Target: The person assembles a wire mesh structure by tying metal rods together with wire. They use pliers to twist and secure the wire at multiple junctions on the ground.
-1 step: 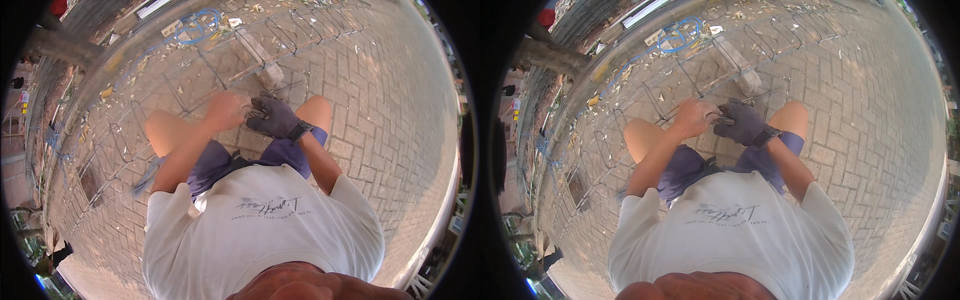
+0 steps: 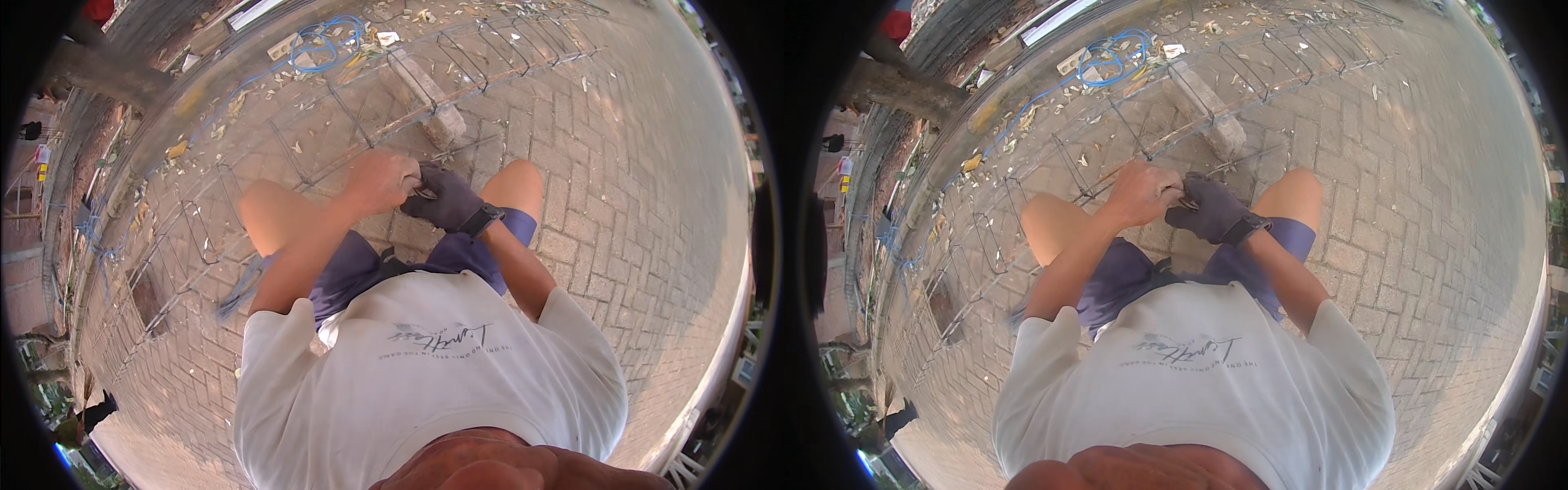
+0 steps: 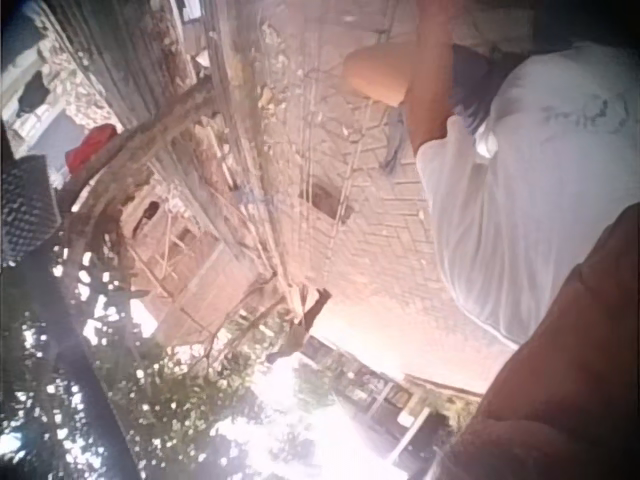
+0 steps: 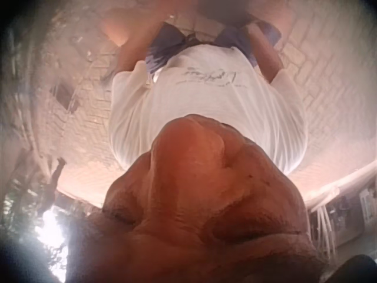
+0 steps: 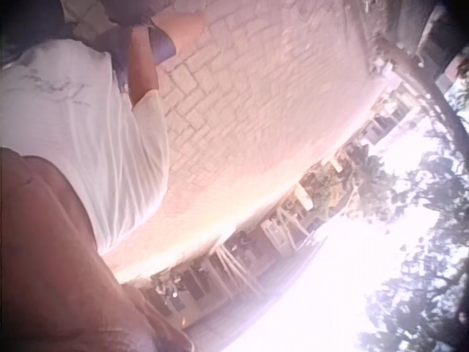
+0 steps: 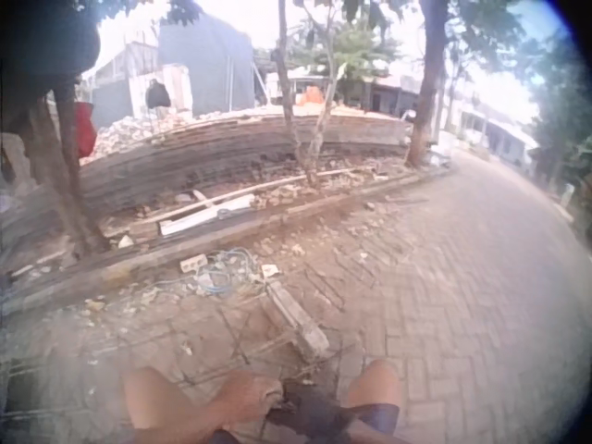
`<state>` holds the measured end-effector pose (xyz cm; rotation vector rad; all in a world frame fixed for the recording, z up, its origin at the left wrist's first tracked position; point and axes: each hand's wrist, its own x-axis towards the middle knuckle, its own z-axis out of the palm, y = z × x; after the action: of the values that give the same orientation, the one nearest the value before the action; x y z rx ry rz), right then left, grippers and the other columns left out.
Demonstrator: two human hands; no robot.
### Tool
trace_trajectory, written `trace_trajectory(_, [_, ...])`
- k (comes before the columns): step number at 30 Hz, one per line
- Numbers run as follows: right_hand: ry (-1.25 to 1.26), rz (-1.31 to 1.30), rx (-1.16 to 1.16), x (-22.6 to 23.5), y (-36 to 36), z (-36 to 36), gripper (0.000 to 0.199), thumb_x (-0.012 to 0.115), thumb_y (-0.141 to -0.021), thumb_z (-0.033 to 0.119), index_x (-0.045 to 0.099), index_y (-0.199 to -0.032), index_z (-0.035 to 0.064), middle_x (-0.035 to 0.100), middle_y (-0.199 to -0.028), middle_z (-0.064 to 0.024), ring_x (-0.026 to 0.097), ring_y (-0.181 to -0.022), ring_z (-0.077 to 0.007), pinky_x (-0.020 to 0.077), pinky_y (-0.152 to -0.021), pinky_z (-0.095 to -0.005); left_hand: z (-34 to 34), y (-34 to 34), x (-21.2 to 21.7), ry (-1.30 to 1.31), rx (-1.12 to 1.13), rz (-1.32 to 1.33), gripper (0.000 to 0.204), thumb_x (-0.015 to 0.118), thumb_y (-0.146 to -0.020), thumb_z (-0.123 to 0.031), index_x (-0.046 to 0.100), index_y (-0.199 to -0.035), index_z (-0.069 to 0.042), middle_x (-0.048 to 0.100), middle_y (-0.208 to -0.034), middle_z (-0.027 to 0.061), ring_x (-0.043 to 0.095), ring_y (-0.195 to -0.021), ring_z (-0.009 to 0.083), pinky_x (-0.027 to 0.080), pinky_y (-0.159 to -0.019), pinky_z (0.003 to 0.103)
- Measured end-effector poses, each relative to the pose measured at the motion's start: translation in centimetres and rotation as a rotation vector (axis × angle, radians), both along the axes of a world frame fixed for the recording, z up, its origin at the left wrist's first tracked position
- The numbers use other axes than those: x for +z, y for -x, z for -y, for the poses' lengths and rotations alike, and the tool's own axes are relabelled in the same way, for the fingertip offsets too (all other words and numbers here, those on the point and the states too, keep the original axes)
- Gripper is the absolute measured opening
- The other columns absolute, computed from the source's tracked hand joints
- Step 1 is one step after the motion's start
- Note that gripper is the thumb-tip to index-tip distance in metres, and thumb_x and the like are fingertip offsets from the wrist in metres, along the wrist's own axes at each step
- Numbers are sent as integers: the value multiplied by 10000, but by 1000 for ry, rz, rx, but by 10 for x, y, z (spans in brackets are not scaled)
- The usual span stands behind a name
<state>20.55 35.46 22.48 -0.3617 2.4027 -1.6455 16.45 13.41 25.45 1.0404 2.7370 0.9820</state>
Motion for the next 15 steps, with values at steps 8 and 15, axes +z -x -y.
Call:
trace_trajectory(8, [24, 235, -74, -26, -26, 23, 294, 739, -980, 337, 765, -1012, 46, 782, -859, -149, 751, -782, -277, 559, -719, -430, -12, 9, 10, 226, -117, 255, 141, 788, -853, -262, 818, -884, -128, 761, -884, 133, 712, -909, 372, 516, -773, 510])
trace_trajectory(15, [-165, -80, -54, -40, -33, 19, 345, 725, -988, 367, 761, -938, 28, 723, -800, -240, 736, -754, -417, 548, -662, -465, -14, 15, 5, 210, -252, 267, 165, 771, -893, -285, 829, -906, -131, 762, -893, 134, 706, -917, 384, 513, -777, 516])
